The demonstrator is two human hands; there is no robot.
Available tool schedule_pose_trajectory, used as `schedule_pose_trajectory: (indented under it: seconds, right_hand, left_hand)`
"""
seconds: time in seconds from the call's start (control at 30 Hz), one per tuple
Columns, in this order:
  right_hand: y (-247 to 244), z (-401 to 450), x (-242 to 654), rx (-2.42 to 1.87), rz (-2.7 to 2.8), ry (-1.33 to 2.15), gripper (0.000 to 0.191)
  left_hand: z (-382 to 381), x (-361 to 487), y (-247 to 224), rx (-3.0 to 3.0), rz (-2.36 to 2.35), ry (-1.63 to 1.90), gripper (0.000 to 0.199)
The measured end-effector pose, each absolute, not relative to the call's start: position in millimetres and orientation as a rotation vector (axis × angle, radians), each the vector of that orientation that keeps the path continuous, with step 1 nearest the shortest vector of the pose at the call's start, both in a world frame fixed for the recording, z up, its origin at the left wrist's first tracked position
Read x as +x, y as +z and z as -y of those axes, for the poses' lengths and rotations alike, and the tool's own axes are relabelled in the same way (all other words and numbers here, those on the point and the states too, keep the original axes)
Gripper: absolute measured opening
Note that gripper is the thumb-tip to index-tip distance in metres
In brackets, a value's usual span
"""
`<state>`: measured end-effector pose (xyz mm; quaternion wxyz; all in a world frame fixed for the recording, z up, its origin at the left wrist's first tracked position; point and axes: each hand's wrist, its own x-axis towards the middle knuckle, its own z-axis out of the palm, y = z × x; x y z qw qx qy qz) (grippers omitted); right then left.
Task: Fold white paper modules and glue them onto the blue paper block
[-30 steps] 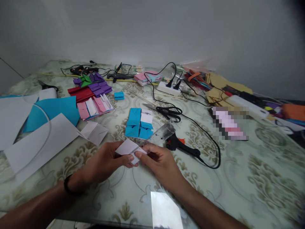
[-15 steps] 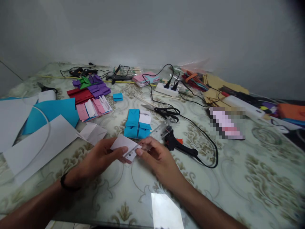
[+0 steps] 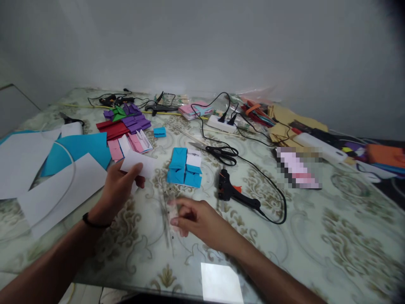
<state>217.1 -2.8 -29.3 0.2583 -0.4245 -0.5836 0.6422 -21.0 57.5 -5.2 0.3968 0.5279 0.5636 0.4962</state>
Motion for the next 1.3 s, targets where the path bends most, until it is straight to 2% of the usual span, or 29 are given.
schedule_pose_trajectory:
  seconds: [0.07, 0.17, 0.27, 0.43, 0.53, 0.77, 1.0, 1.13, 1.2, 1.3]
  right_hand:
    - [-29.6, 0.5, 218.6, -1.189, 1.868, 1.431, 0.023]
    - [-27.3, -5.2, 221.0, -1.26, 2.103, 0.886, 0.02]
    - [-25.2, -12.7, 222.6, -1.301, 2.141, 0.638, 0.016]
    - [-26.0, -35.3, 226.7, -1.393, 2.357, 0.258, 0.051]
    - [-26.8, -52.2, 230.1, -1.389, 2.469, 0.177, 0.052]
    - [-21.8, -64.9, 234.0, -1.321, 2.545, 0.012, 0.031]
    - [-4.4, 7.7, 224.6, -1.103, 2.582, 0.02, 0.028]
    - [-1.4, 42.0, 227.7, -1.041, 2.606, 0.23, 0.029]
    - [-5.4, 37.4, 246.6, -1.129, 2.519, 0.283, 0.032]
    - [-17.7, 12.6, 293.3, -1.556, 2.232, 0.094, 0.033]
  left_hand:
    - [-59.0, -21.7, -7.2, 1.365, -1.413, 1.226, 0.024]
    - [-60.2, -22.2, -9.2, 1.416, -1.353, 1.139, 0.025]
    - [-58.3, -21.8, -7.2, 1.487, -1.248, 0.978, 0.029]
    - [-50.7, -18.8, 1.2, 1.604, -1.041, 0.664, 0.025]
    - [-50.4, -18.4, -0.6, 1.62, -1.022, 0.631, 0.024]
    - [-59.7, -23.4, -9.1, 1.532, -1.154, 0.925, 0.03]
    - [-56.1, -28.4, -9.8, 1.448, -1.04, 1.104, 0.03]
    - [-54.5, -27.9, -4.5, 1.451, -0.968, 1.075, 0.027]
    - [-56.6, -27.1, -2.6, 1.467, -0.969, 1.047, 0.027]
    - [-63.3, -24.9, -4.9, 1.473, -1.029, 1.04, 0.027]
